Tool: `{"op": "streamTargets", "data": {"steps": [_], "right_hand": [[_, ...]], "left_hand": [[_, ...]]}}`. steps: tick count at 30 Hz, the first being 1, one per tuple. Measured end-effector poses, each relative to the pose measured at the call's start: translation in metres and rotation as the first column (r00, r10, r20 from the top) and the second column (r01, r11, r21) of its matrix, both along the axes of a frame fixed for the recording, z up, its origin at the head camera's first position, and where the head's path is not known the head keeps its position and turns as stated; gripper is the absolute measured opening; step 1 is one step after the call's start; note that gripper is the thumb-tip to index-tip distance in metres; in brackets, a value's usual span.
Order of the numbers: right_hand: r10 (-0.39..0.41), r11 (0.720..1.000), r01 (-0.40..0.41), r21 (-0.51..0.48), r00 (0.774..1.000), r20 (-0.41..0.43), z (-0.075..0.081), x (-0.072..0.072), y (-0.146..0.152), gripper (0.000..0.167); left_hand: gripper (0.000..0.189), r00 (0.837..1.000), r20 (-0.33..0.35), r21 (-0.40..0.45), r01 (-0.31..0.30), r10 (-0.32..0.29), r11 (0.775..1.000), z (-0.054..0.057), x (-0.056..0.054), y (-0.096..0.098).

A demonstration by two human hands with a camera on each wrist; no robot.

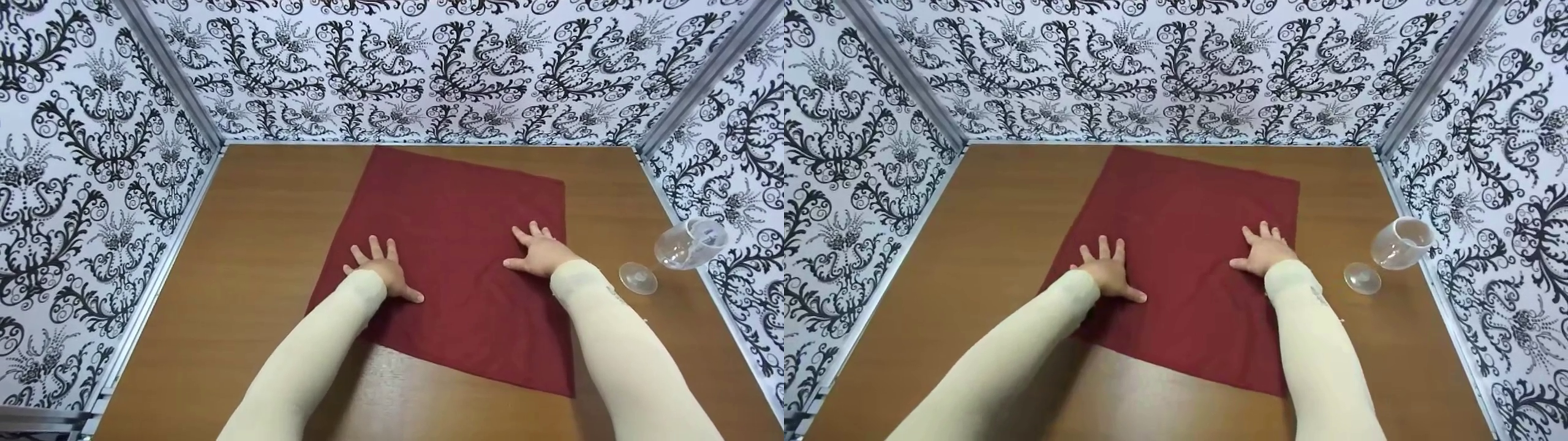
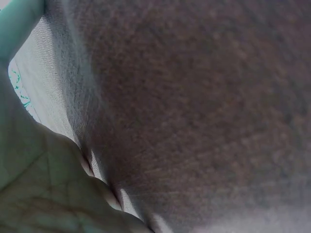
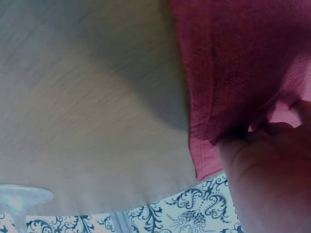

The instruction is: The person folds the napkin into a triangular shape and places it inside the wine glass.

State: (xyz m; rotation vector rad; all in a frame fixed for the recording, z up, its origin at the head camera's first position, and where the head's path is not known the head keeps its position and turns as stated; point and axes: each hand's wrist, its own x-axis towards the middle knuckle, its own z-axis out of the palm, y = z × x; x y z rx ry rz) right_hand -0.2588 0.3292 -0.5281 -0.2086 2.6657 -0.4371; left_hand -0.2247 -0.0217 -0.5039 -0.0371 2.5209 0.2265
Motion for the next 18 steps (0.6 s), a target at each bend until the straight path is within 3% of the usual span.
{"op": "streamTargets", "data": {"steps": [6, 18], "right_hand": [[0.008, 1.0, -0.009, 0.021, 1.0, 0.011, -0.0015, -0.0026, 0.0002, 0.098], [-0.007, 0.999, 0.007, 0.039, 1.0, 0.007, 0.0019, 0.0007, -0.0032, 0.099]], "left_hand": [[0.145, 1.0, 0.024, 0.006, 0.004, -0.004, 1.0, -0.0003, -0.0026, 0.0002], [0.144, 1.0, 0.009, 0.01, -0.014, 0.014, 1.0, -0.0011, -0.0057, 0.0018]]}}
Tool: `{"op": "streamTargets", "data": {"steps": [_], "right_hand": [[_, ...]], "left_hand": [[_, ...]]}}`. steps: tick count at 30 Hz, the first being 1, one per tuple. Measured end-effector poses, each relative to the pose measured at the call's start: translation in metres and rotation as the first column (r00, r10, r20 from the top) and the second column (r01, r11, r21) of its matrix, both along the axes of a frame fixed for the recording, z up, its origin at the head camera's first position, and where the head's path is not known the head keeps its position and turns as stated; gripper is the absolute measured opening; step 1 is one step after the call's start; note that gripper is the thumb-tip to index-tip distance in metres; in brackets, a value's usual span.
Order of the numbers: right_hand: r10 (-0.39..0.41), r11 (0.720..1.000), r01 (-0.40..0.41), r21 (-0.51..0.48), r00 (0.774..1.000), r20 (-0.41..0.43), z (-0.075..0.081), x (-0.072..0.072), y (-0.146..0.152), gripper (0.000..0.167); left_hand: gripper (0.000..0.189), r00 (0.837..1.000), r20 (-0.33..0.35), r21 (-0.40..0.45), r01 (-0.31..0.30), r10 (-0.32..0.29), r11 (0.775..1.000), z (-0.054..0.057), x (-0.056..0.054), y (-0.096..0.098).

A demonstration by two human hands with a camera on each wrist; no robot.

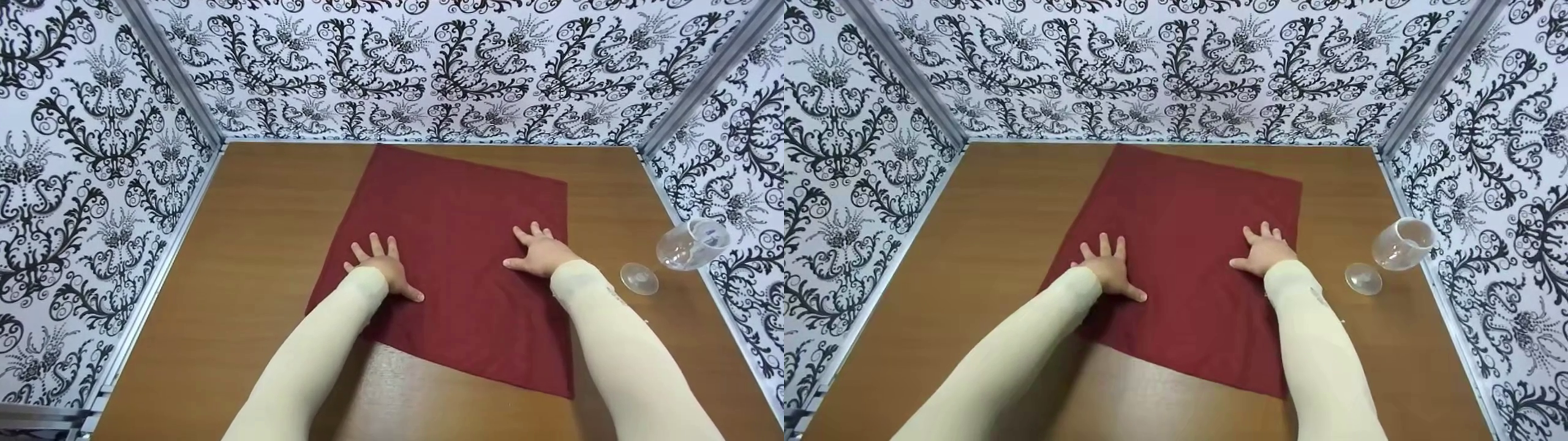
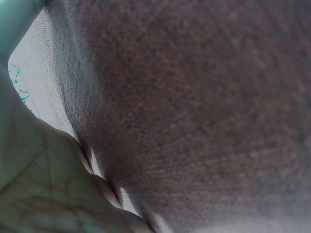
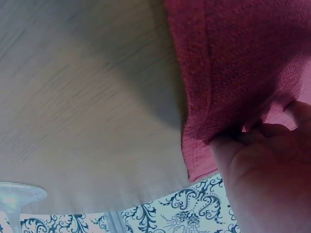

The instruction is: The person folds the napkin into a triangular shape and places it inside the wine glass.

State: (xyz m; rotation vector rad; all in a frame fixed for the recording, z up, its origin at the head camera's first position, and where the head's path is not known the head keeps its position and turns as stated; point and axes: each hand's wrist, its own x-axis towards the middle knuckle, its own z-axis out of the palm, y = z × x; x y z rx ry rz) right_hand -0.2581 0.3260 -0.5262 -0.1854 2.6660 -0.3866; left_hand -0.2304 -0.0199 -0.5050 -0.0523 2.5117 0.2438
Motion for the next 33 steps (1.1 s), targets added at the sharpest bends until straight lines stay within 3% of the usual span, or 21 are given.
{"op": "streamTargets", "data": {"steps": [9, 12, 16, 23, 33], "right_hand": [[0.012, 0.998, -0.013, 0.054, 1.0, 0.007, 0.002, 0.001, -0.005, 0.099], [0.022, 0.997, -0.023, 0.069, 1.0, 0.003, 0.005, 0.0, -0.005, 0.095], [0.027, 0.997, -0.023, 0.068, 0.998, -0.057, 0.006, -0.003, -0.001, 0.092], [-0.003, 1.0, 0.004, -0.012, 1.0, 0.021, -0.004, -0.004, 0.009, 0.099], [-0.002, 1.0, 0.002, 0.005, 1.0, 0.005, -0.005, -0.005, 0.009, 0.101]], "left_hand": [[0.147, 0.998, 0.025, -0.009, 0.053, -0.052, 0.999, 0.0, -0.007, -0.007], [0.144, 0.998, 0.005, -0.018, 0.066, -0.066, 0.998, 0.002, -0.009, -0.01], [0.141, 0.999, -0.016, -0.007, 0.041, -0.041, 0.999, 0.005, -0.007, -0.011], [0.142, 1.0, 0.02, 0.002, -0.019, 0.019, 1.0, 0.005, 0.0, -0.008], [0.146, 1.0, 0.008, -0.011, -0.02, 0.02, 1.0, 0.005, -0.002, -0.007]]}}
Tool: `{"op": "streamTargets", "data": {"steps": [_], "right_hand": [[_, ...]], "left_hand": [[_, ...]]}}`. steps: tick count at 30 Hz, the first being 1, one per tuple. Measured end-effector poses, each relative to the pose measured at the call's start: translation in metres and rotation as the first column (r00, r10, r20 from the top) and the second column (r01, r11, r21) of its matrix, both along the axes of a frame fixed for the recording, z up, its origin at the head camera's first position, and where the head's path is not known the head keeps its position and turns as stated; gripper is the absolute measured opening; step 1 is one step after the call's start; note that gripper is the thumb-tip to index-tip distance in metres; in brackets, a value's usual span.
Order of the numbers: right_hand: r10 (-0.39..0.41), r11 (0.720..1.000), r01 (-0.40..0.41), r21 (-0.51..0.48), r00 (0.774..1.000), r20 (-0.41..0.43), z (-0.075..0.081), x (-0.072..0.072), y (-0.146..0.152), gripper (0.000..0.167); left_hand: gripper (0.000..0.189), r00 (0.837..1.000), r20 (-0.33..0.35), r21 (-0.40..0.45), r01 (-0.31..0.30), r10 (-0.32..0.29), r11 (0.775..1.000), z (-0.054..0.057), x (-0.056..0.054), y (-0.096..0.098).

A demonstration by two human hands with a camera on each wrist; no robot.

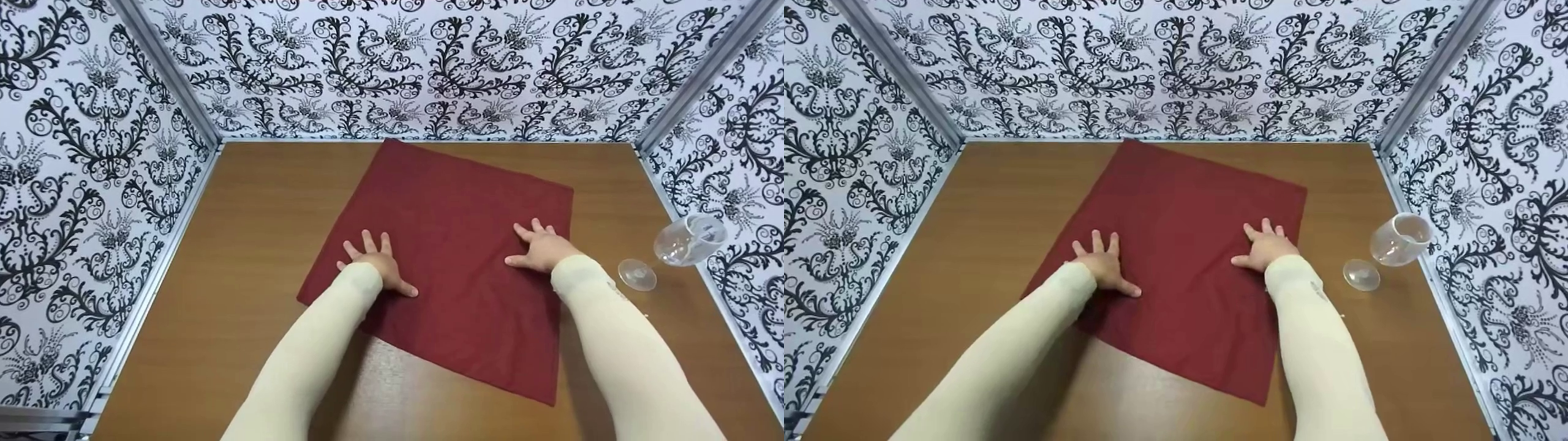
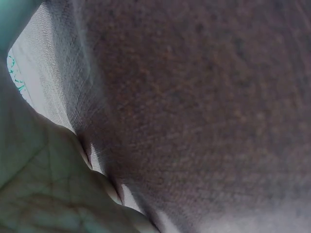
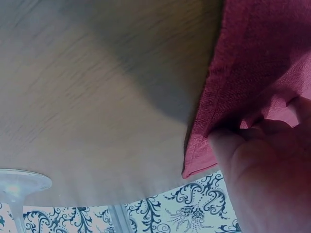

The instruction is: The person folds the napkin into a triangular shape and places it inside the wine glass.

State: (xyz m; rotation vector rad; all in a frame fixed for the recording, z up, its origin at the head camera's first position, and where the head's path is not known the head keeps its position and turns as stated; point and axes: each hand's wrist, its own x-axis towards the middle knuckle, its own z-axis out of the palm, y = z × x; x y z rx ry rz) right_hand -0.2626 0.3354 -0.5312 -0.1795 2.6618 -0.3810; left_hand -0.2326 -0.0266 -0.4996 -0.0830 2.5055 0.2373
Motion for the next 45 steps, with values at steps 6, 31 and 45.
{"op": "streamTargets", "data": {"steps": [6, 31, 45], "right_hand": [[0.005, 1.0, -0.005, 0.01, 1.0, 0.004, 0.0, -0.002, 0.0, 0.102], [0.022, 0.998, -0.017, 0.067, 0.997, -0.067, 0.012, -0.002, -0.004, 0.097], [-0.041, 0.999, 0.042, -0.008, 0.997, 0.057, 0.005, 0.0, -0.001, 0.105]], "left_hand": [[0.147, 1.0, -0.003, -0.007, -0.001, 0.001, 1.0, 0.0, -0.003, 0.0], [0.143, 1.0, -0.02, -0.011, 0.022, -0.022, 1.0, -0.006, -0.006, -0.011], [0.145, 1.0, 0.012, 0.002, -0.01, 0.01, 1.0, -0.013, -0.006, -0.015]]}}
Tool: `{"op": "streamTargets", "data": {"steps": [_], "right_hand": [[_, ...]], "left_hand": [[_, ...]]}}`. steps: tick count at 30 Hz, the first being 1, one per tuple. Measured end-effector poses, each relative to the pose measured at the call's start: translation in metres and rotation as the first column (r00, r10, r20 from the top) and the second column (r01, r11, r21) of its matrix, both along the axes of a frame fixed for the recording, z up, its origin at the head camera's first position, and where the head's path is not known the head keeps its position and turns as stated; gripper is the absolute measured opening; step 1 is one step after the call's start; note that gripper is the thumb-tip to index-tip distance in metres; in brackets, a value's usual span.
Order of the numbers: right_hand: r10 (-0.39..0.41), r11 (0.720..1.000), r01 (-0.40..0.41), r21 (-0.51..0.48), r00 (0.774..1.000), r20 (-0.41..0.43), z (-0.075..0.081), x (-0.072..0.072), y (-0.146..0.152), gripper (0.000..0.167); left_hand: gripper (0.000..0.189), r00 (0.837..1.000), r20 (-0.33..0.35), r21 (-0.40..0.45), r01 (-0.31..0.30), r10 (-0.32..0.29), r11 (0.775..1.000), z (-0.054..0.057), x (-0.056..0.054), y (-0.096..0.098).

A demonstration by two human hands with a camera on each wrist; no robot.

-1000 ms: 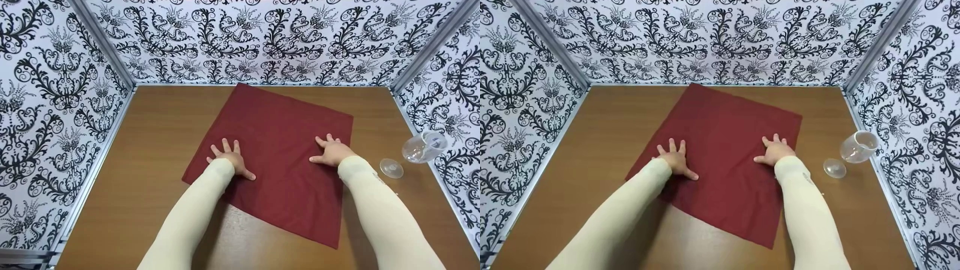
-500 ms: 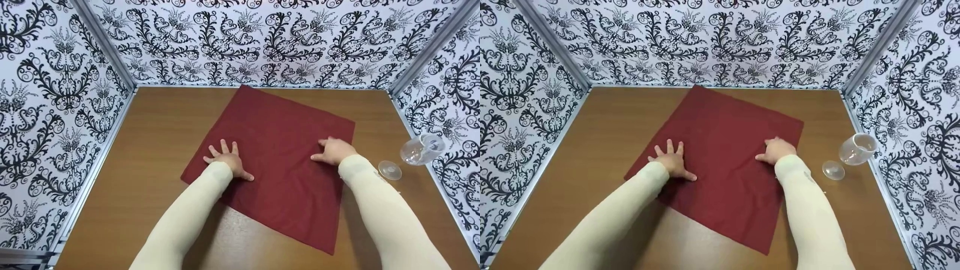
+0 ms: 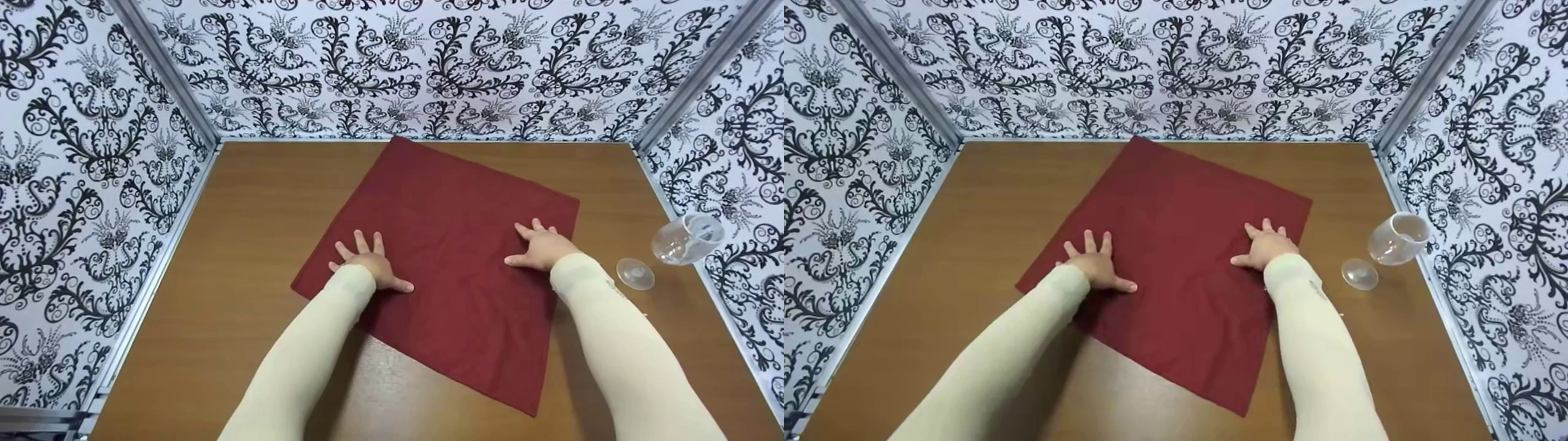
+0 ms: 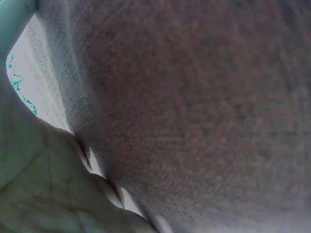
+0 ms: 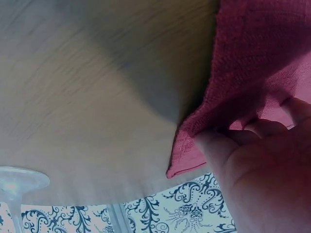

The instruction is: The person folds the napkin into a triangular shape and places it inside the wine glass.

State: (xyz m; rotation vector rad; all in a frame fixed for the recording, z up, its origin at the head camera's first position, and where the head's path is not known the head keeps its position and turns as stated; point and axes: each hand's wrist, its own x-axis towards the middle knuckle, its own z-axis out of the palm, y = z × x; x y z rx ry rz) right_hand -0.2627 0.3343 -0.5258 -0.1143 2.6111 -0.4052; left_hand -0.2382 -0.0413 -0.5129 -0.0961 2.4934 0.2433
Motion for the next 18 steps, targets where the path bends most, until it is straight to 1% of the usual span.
{"op": "streamTargets", "data": {"steps": [3, 11, 18], "right_hand": [[0.004, 1.0, -0.004, 0.01, 1.0, -0.005, 0.0007, 0.0008, -0.0001, 0.106], [0.011, 1.0, -0.011, 0.016, 1.0, -0.011, 0.0029, 0.0029, -0.0011, 0.106], [0.018, 0.999, -0.018, 0.032, 1.0, -0.003, 0.0058, 0.0037, -0.0035, 0.106]], "left_hand": [[0.145, 1.0, -0.005, 0.0, -0.002, 0.002, 1.0, 0.0004, 0.0, 0.0008], [0.143, 1.0, -0.025, 0.005, -0.012, 0.012, 1.0, 0.0094, 0.0046, 0.0021], [0.143, 1.0, -0.027, -0.004, -0.008, 0.008, 1.0, 0.0096, 0.0021, 0.0035]]}}
